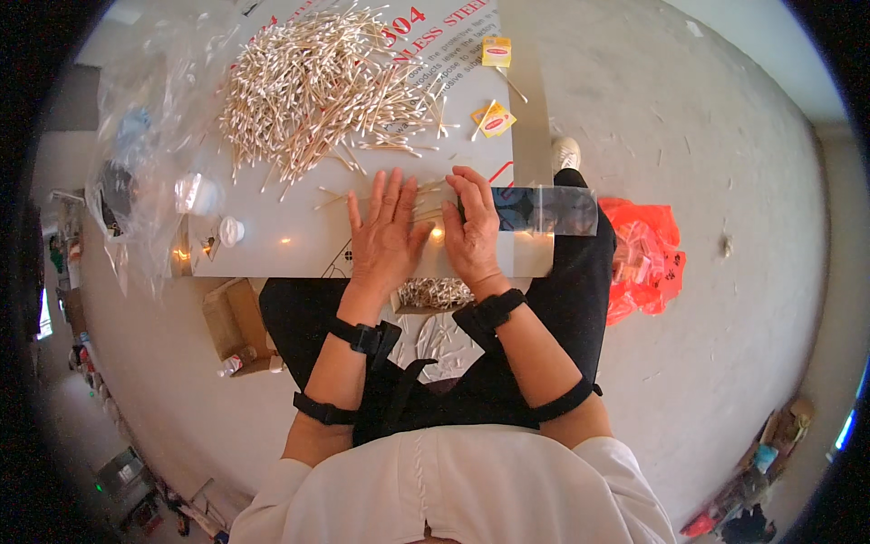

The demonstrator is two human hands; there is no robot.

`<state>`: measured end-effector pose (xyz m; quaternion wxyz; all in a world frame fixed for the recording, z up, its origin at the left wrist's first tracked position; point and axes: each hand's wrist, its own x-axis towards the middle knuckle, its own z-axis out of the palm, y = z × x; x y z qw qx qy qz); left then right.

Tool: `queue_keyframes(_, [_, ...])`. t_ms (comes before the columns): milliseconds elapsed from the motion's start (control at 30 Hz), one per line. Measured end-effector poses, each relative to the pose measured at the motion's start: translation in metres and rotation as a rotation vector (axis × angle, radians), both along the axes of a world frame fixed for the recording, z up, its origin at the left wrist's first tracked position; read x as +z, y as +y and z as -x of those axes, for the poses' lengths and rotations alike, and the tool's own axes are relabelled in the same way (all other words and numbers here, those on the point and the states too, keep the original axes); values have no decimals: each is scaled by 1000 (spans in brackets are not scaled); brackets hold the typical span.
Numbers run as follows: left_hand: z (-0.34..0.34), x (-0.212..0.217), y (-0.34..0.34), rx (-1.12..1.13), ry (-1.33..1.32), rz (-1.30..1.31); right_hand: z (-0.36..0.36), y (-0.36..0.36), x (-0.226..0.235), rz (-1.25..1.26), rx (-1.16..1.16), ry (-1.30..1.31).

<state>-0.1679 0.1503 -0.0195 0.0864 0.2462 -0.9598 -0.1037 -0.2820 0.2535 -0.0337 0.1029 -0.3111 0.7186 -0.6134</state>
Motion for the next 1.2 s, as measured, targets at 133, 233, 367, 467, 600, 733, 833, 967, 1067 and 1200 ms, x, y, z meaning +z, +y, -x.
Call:
queue_keyframes(133, [-17, -1, -33, 71, 186, -3, 5, 3, 0, -6, 53, 15])
queue_keyframes(233, [-25, 4, -54, 16, 221, -18, 9, -2, 7, -66, 142, 187])
queue_keyframes(367, [-20, 7, -59, -60, 229, -73, 10, -11, 0, -220, 262, 460])
queue_keyframes(467, [-24, 6, -60, -59, 211, -61, 7, -14, 0, -280, 285, 492])
queue_keyframes(600, [-26, 15, -49, -49, 152, -74, 11, -11, -1, -265, 281, 499])
queue_keyframes(733, [-39, 3, -56, -43, 244, -34, 10, -14, -2, -259, 279, 527])
queue_keyframes(833, [-43, -2, -62, -33, 314, -19, 9, -14, -5, -243, 253, 529])
queue_keyframes(967, [-48, -4, -74, -37, 371, -2, 8, -15, -6, -220, 220, 557])
queue_keyframes(1067, [-52, -8, -85, 17, 397, -22, 8, -14, -8, -204, 193, 601])
queue_keyframes(1200, [-36, -5, -88, 51, 385, -13, 6, -16, -5, -197, 191, 601])
